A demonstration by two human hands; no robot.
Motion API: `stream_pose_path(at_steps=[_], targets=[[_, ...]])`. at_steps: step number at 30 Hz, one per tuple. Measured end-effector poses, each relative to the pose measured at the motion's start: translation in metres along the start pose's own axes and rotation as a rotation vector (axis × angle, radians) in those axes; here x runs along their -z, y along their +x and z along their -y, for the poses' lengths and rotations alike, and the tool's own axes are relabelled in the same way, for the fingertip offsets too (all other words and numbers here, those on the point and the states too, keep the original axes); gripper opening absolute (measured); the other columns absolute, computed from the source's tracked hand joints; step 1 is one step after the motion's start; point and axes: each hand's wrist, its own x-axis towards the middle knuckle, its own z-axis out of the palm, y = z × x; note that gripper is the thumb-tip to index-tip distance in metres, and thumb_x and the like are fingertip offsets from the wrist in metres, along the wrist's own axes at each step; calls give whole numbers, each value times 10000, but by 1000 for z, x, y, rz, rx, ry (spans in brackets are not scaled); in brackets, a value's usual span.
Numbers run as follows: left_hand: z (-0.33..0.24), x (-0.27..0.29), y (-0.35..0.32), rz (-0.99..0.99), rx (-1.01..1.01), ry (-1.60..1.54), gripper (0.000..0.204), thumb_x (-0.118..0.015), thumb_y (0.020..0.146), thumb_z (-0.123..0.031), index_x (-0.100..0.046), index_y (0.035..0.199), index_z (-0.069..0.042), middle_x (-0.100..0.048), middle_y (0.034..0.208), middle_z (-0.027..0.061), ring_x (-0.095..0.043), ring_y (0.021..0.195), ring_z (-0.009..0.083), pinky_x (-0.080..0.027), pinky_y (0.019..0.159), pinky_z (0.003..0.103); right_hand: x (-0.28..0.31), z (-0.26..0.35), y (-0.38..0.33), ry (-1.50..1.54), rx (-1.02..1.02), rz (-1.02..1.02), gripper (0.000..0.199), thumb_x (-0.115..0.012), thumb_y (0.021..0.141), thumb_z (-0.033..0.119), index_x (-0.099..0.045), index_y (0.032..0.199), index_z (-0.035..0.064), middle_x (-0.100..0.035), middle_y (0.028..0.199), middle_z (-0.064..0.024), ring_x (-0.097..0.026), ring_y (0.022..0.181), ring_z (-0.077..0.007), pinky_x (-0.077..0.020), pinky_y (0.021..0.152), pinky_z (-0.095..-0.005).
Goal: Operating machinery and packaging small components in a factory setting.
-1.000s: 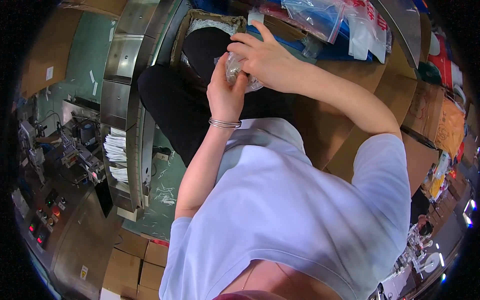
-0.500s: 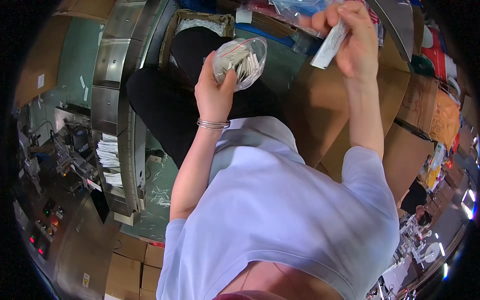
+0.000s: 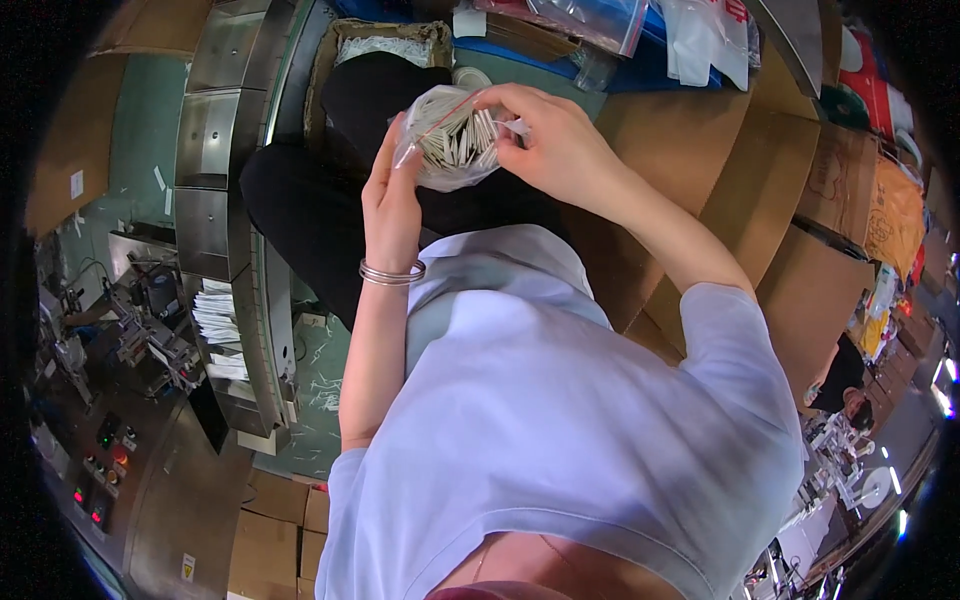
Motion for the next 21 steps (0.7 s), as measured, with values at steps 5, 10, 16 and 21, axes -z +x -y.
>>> stream_pose_path(at_steps=[5,10,16,21], targets=[[-16,-2,-9,-132,-76,85,384,-529,847,-27,-477,1226,3,-547,1113,87,-558,910,145,-450,763,226,1,19,1,99,-93,91,487,-548,701,-25,-498,1173,84,-487,725,-29,-481,618,-109,-419,564,-236],[-25,15,-20,-233,-238,543,236,-559,849,-38,-578,1077,20,-575,943,38,-538,762,57,-451,620,181,-1,29,14,99,3,96,578,-525,688,-34,-433,1244,100,-465,709,-44,-465,571,-142,-409,543,-258],[-33,20,-29,-330,-270,266,141,-569,856,-54,-611,956,35,-568,748,12,-499,595,26,-415,503,157,-4,48,24,-69,11,309,655,-480,663,-26,-359,1295,100,-517,724,-137,-531,618,-297,-423,552,-363],[-35,18,-31,-411,-223,181,130,-569,867,-80,-617,910,33,-554,705,5,-483,567,24,-396,490,154,-5,56,33,-147,26,450,659,-481,656,-12,-362,1297,90,-572,771,-194,-555,687,-367,-423,584,-440]])
